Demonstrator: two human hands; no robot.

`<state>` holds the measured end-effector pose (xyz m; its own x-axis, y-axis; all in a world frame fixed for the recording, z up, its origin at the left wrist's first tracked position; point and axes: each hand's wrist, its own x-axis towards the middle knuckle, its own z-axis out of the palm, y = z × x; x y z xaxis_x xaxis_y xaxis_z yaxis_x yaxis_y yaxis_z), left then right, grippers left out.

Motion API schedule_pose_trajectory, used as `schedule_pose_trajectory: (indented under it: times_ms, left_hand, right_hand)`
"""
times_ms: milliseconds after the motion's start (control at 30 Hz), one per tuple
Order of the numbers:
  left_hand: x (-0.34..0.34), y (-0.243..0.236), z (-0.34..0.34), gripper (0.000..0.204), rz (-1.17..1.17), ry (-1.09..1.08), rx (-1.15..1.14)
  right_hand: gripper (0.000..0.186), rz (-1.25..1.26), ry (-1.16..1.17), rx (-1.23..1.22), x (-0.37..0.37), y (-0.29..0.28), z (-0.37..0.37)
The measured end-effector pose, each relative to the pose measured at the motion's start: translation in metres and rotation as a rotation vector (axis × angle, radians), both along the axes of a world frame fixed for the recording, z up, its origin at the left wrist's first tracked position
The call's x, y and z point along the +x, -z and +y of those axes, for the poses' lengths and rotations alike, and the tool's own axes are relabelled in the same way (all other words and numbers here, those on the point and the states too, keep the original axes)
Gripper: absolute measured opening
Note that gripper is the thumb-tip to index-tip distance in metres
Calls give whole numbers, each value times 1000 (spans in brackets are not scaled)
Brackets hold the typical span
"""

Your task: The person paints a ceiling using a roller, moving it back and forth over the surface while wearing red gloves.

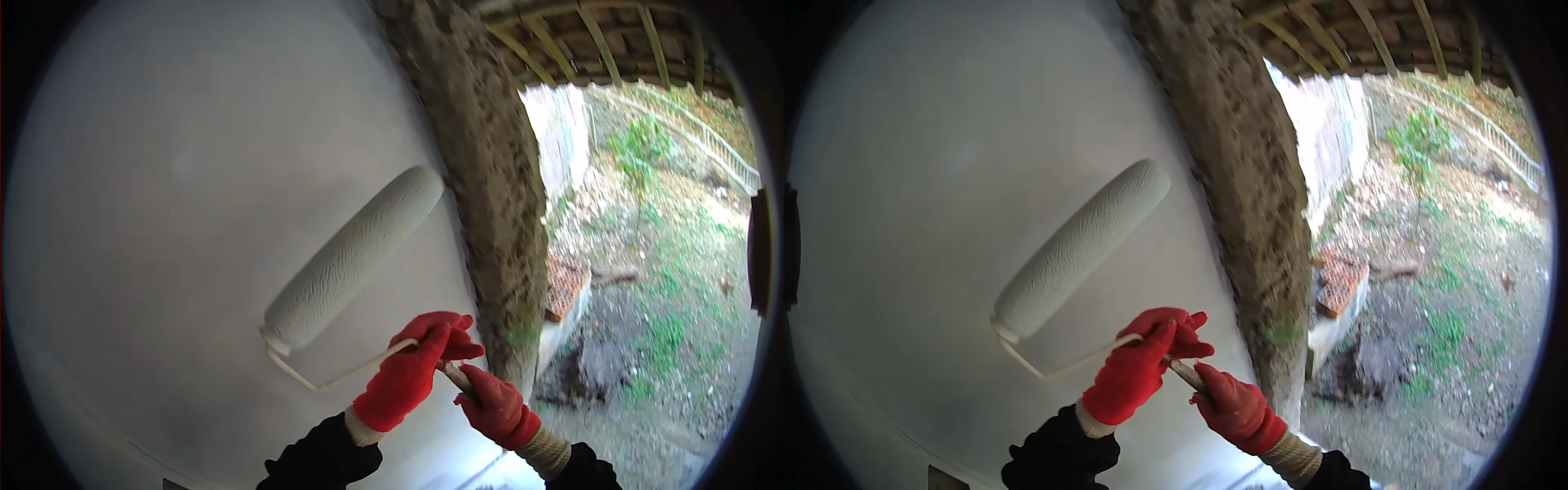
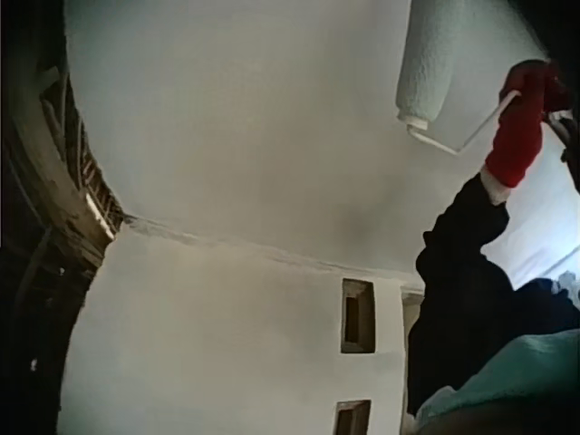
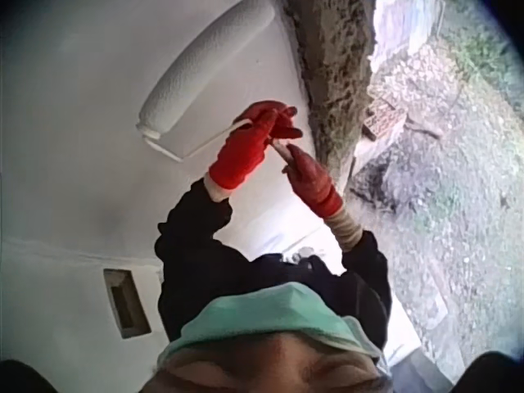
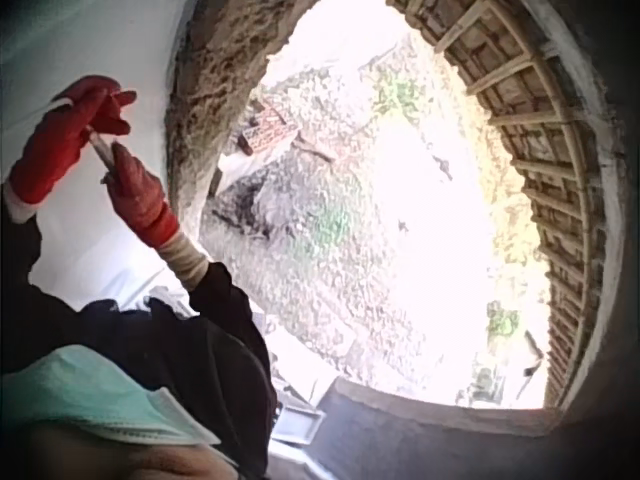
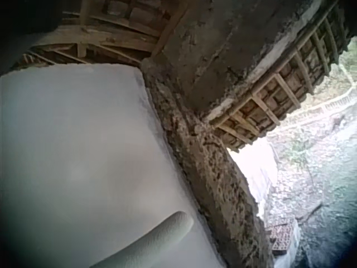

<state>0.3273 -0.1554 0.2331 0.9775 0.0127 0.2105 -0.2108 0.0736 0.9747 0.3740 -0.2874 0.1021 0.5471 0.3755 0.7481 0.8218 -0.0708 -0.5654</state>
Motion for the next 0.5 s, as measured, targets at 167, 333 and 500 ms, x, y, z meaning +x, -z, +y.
schedule_pose_trajectory:
  times_ms: [167,333,500]
  left_hand:
    - [-2,152,-7,25,150,184,-346]
    - [-34,314,-23,32,678,78,-739]
    - [-46,446,-33,30,919,100,-794]
  right_hand:
    - [56,388,-44,-156,-46,94,-58]
    - [52,700,14,-371,-91,208,-96]
    - [49,972,57,-510,-103,286,-107]
